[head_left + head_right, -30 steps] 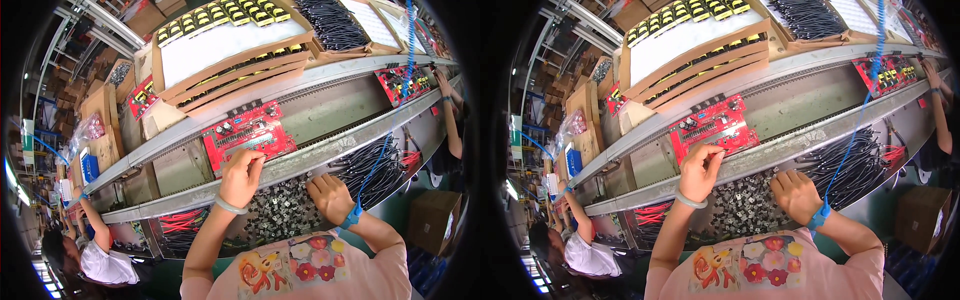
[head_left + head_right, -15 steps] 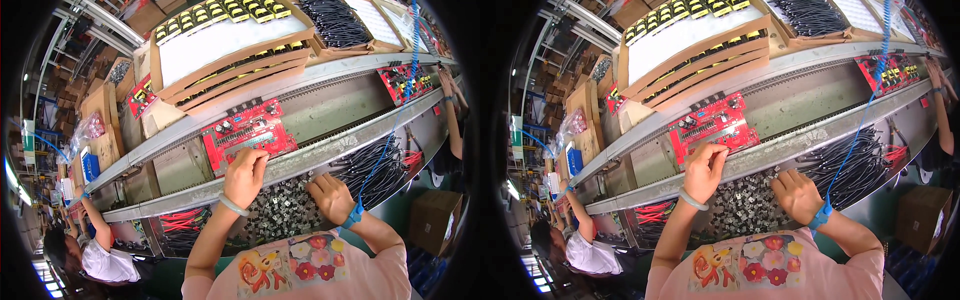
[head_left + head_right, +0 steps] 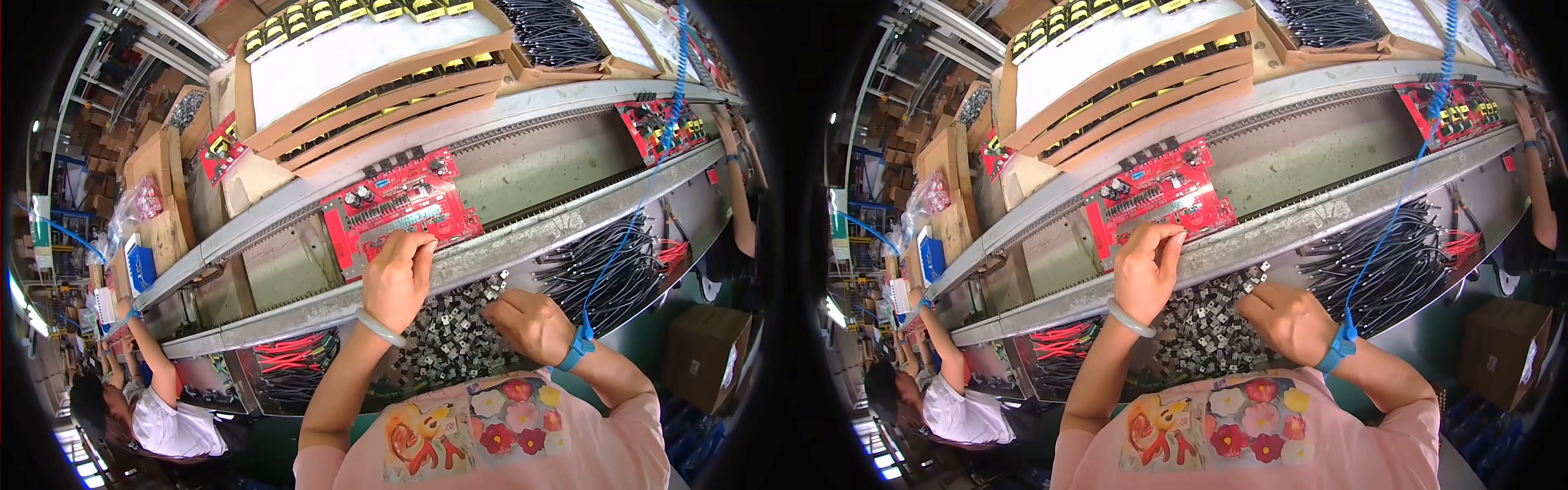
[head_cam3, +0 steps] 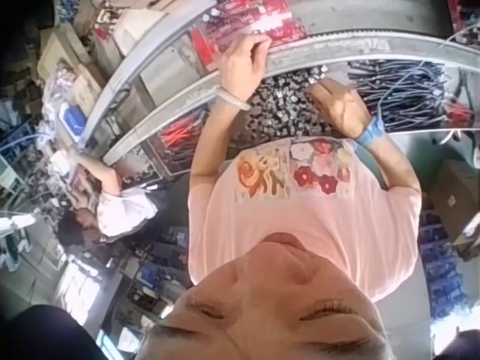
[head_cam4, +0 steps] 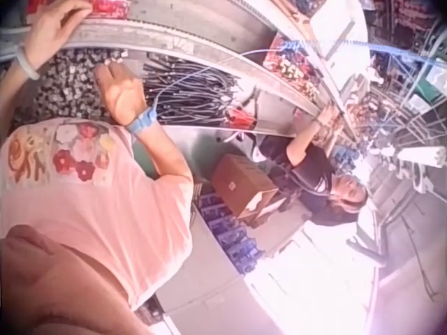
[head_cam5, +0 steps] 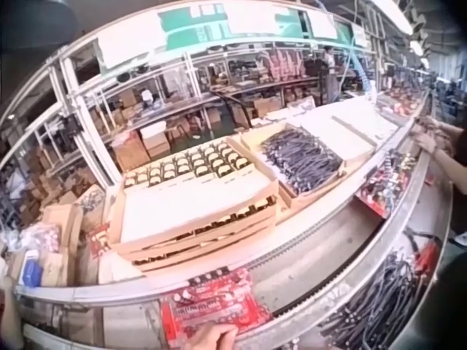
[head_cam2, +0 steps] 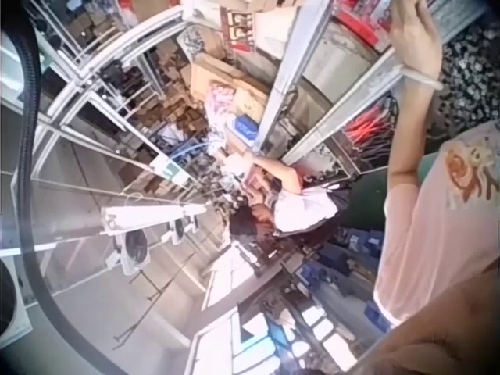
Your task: The person assembles circuit boards on an assembly line by inserting transistors, capacitors, transformers, and wires into each board by hand, then slides the assembled boards along the conveyor.
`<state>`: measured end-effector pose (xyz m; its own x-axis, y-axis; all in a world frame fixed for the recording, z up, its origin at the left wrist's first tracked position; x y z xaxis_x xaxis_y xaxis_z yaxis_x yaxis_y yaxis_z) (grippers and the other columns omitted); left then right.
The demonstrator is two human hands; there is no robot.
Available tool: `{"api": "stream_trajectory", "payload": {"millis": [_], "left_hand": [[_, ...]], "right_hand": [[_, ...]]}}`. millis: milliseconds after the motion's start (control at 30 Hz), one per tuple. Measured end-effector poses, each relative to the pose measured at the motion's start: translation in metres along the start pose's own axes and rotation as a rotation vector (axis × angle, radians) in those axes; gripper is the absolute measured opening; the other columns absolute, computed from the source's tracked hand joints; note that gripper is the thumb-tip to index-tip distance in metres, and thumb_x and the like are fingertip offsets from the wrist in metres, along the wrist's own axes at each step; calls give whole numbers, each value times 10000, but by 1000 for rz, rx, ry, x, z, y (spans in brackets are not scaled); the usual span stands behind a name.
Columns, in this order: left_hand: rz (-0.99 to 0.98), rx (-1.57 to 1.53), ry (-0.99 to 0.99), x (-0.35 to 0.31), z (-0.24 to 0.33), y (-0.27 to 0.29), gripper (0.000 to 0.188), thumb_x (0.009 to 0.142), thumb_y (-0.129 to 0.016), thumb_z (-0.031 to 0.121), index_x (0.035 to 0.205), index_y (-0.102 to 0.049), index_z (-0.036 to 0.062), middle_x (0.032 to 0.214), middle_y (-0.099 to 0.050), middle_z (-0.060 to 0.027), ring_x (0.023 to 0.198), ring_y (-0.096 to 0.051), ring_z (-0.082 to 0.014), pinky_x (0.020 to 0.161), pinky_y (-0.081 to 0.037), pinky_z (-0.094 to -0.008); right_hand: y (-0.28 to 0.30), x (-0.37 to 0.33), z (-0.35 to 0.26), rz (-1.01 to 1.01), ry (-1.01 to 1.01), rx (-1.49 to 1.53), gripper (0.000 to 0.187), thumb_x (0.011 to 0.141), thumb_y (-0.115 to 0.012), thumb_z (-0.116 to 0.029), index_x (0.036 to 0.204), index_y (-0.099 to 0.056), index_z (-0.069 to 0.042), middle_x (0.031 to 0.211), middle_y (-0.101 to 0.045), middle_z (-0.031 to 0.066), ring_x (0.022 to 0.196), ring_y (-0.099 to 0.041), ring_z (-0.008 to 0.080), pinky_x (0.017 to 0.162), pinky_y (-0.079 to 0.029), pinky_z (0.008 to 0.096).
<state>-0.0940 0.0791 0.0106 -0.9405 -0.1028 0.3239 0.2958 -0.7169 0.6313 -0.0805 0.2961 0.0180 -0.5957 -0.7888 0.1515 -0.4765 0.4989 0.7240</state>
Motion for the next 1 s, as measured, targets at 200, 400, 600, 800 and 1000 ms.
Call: {"api": "stream_trajectory", "payload": {"millis": [200, 400, 600, 800, 1000], "left_hand": [[-13, -1, 13, -1, 1, 0, 72, 909, -712, 72, 957, -659, 64, 839, -635, -119, 667, -654, -317, 570, -518, -409], [-13, 148, -123, 0, 7, -2, 87, 881, -726, 77, 949, -672, 89, 810, -602, -87, 664, -649, -280, 554, -518, -399], [-99, 184, -134, 5, 13, 1, 87, 880, -740, 54, 961, -709, 54, 822, -630, -90, 646, -647, -269, 556, -502, -364], [-164, -50, 23, -2, 0, 7, 147, 886, -710, 54, 1032, -691, 41, 900, -619, -134, 786, -691, -259, 667, -546, -355], [-65, -635, 356, -32, -12, 34, 224, 945, -598, -102, 1161, -629, -50, 992, -641, -115, 1061, -704, -228, 861, -586, -334]], "right_hand": [[-1, 2, -3, 59, 2, 51, 270, 804, -706, -20, 1071, -664, -26, 850, -623, 134, 748, -648, 326, 639, -532, 414], [5, 6, -6, 30, 23, 67, 182, 790, -713, -26, 971, -703, -48, 869, -645, 113, 756, -659, 304, 619, -543, 386], [5, 14, -7, 82, 114, 67, 222, 750, -786, -27, 963, -729, -56, 857, -693, 107, 697, -687, 276, 566, -545, 362], [25, 48, -18, 202, 194, -34, 235, 740, -747, 27, 963, -710, -36, 851, -699, 119, 699, -691, 315, 591, -562, 385], [24, 91, -6, 259, 174, -158, 174, 747, -763, -14, 902, -688, -42, 904, -667, 80, 813, -674, 299, 674, -552, 395]]}}
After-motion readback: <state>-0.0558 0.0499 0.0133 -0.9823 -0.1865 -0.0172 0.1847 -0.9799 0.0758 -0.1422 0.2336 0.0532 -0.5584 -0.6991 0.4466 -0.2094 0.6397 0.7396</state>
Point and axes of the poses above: each hand's wrist, its own x-axis towards the middle knuckle, its own y-axis out of the back of the hand, z = x × y, the point moved 4 cm from there along x, towards the middle knuckle
